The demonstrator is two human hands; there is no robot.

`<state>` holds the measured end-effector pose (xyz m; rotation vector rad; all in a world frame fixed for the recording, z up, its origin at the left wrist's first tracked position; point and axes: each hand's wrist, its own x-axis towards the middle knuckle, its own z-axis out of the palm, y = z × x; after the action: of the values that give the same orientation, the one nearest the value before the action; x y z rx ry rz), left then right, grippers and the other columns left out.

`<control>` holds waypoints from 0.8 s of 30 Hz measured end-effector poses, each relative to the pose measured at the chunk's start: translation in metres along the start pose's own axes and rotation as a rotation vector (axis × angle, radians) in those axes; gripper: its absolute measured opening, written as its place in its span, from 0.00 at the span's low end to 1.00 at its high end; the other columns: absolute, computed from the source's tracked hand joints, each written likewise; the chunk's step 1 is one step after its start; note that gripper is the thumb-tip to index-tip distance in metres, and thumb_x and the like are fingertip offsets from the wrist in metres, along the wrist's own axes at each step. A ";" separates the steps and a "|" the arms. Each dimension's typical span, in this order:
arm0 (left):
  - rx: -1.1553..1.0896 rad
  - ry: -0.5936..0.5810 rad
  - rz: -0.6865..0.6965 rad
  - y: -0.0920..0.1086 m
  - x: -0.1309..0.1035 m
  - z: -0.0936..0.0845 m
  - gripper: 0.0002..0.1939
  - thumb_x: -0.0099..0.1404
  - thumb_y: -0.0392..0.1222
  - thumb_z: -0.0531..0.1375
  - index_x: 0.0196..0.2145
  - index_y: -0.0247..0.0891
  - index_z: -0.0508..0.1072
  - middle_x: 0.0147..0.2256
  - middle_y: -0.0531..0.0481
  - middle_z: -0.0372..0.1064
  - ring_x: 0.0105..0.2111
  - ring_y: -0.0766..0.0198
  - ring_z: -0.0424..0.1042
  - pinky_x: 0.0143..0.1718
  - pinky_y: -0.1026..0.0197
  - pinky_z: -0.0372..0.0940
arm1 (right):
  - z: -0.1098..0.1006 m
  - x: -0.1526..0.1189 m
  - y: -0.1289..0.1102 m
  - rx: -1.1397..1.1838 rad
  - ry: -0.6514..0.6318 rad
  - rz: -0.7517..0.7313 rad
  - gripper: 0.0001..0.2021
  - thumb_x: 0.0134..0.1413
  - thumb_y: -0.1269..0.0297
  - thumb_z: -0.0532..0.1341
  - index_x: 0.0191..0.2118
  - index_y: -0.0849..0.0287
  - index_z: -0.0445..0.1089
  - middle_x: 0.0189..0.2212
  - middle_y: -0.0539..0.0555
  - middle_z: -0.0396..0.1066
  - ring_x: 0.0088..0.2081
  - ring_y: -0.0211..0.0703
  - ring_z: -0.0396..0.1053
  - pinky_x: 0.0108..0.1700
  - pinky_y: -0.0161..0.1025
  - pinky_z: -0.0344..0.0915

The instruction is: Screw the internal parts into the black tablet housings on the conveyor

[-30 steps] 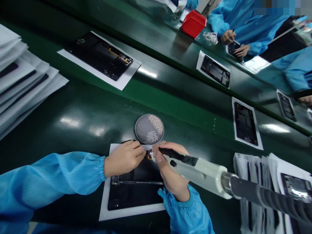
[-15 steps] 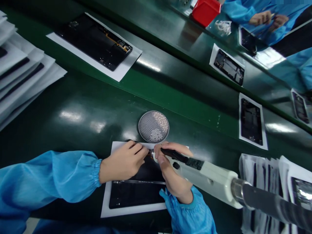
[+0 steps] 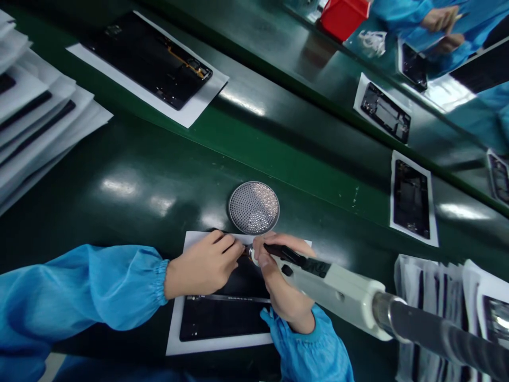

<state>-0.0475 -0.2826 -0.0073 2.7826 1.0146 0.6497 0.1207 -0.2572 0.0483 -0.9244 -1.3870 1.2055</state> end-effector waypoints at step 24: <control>0.022 0.029 0.015 -0.008 -0.004 -0.001 0.13 0.73 0.36 0.51 0.45 0.29 0.74 0.40 0.39 0.71 0.37 0.56 0.67 0.36 0.53 0.58 | 0.019 0.043 0.003 0.049 0.198 -0.090 0.13 0.47 0.77 0.61 0.39 0.57 0.72 0.20 0.46 0.67 0.26 0.39 0.66 0.35 0.44 0.67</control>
<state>-0.0556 -0.2788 -0.0096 2.8104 1.0134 0.6865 0.0949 -0.2185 0.0554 -0.9115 -1.2229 1.0473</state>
